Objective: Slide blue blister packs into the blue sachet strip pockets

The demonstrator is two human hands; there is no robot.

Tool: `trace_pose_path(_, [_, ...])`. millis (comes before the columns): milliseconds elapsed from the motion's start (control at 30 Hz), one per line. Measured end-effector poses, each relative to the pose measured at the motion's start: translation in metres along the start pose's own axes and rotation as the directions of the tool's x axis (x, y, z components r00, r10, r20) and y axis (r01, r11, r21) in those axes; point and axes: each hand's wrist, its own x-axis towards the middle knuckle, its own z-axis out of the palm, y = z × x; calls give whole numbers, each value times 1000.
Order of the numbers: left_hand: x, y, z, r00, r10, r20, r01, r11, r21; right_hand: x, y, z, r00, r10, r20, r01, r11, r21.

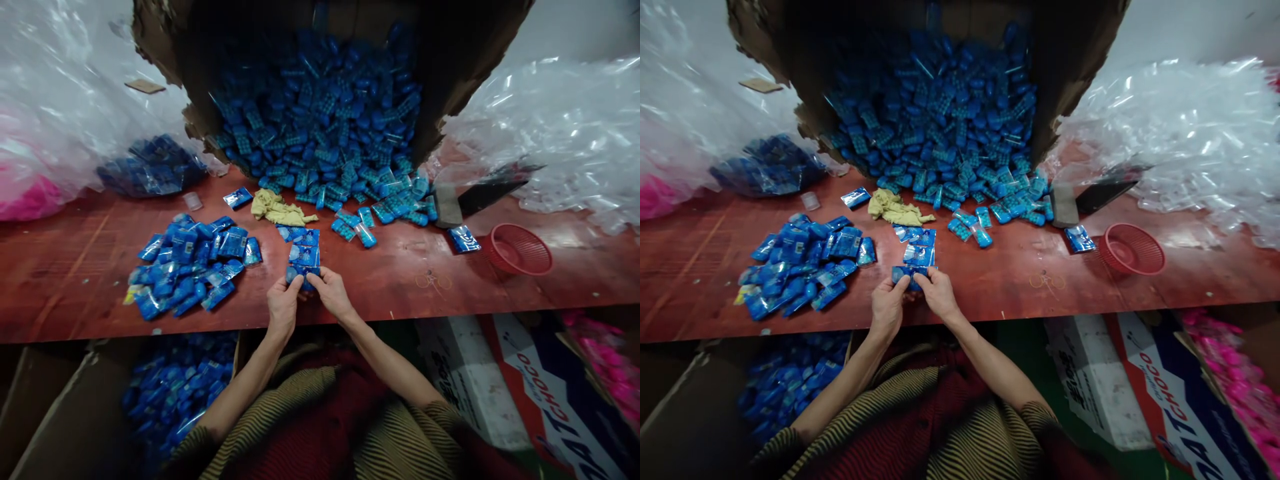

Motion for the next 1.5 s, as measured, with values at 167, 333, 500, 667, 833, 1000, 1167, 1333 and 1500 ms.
trace_pose_path(167, [10, 3, 3, 998, -58, -20, 57, 996, -67, 0, 7, 17, 996, -33, -88, 29, 999, -45])
trace_pose_path(333, [18, 15, 17, 999, -24, -24, 23, 999, -44, 9, -5, 19, 970, -151, -190, 125, 982, -140])
trace_pose_path(500, [16, 24, 23, 979, -94, 181, 112, 990, -88, 9, -15, 7, 957, -163, -239, 138, 983, -118])
trace_pose_path(667, [12, 27, 14, 975, -148, 169, 166, 982, -96, 1, -20, -5, 965, -200, -172, 182, 976, -118])
trace_pose_path(833, [15, 24, 8, 973, -163, 163, 179, 980, -84, 11, -26, -14, 999, -9, -53, 15, 992, 127])
trace_pose_path(1000, [18, 19, 4, 954, -231, 190, 250, 964, -86, 16, -23, -13, 999, -14, -40, 20, 986, 164])
trace_pose_path(1167, [17, 22, -2, 890, -376, 256, 412, 905, -104, 12, -31, -26, 974, -222, -36, 213, 960, -181])
trace_pose_path(1333, [14, 26, 0, 874, -457, 164, 484, 842, -236, 40, -42, -73, 907, -400, -133, 109, 528, -842])
trace_pose_path(1500, [12, 24, 2, 844, -515, 152, 536, 800, -268, 53, -27, -90, 946, -300, -120, -54, 219, -974])
